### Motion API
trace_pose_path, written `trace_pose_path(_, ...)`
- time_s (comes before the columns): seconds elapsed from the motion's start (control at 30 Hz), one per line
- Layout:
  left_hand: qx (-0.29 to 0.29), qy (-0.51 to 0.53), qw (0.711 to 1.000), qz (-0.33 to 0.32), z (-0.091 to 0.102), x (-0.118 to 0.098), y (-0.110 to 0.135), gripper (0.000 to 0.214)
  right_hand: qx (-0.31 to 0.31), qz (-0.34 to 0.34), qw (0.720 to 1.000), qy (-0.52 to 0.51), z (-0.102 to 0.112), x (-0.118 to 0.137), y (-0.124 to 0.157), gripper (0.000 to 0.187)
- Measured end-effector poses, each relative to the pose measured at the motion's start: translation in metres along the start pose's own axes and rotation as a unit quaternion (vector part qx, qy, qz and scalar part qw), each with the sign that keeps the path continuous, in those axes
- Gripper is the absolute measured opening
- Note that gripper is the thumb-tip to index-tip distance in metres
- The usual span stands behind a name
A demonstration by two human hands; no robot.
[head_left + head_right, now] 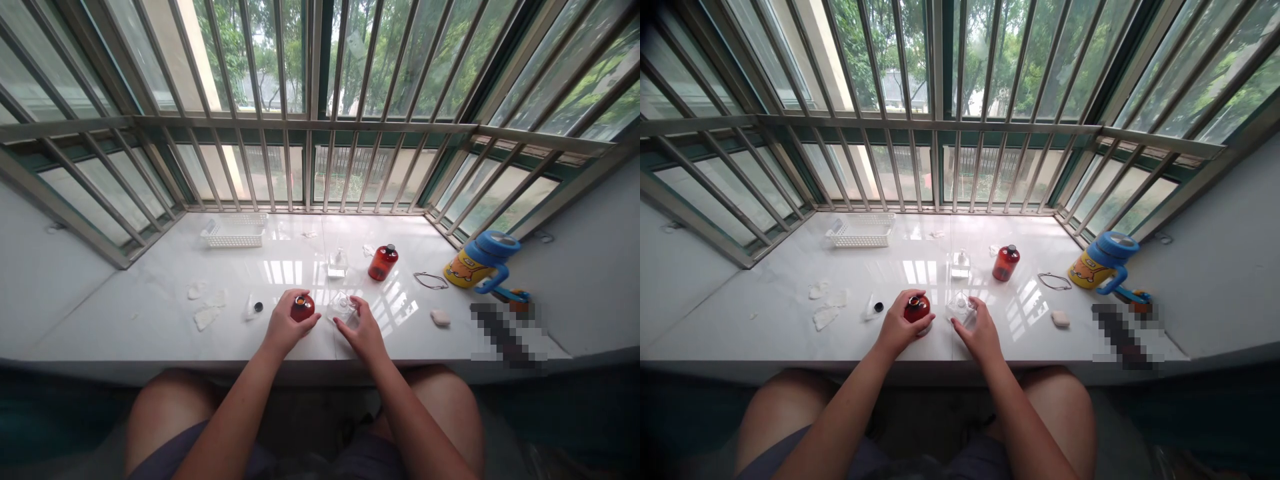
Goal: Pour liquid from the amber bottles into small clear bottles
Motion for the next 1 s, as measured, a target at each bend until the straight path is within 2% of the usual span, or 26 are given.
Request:
trace_pose_path(0.93, -0.008, 0.006, 1.0, -0.001, 0.0006, 0.0002, 0.0022, 0.048, 0.01, -0.006, 1.0, -0.001, -0.0005, 0.0034, 0.0013, 0.071)
trace_pose_path(1.0, -0.007, 0.009, 1.0, 0.004, 0.0001, -0.0003, 0.0016, 0.048, 0.011, 0.009, 1.0, 0.001, -0.0013, 0.0037, -0.0003, 0.072)
Point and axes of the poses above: each hand's wrist, its own y-axis away from the middle knuckle, its own z-axis out of the back of the hand, x = y × z, the point moved 5 cm from there along -y, towards the middle knuckle, and after that the axes turned 3 degrees about -y, right-handed, at the moved point
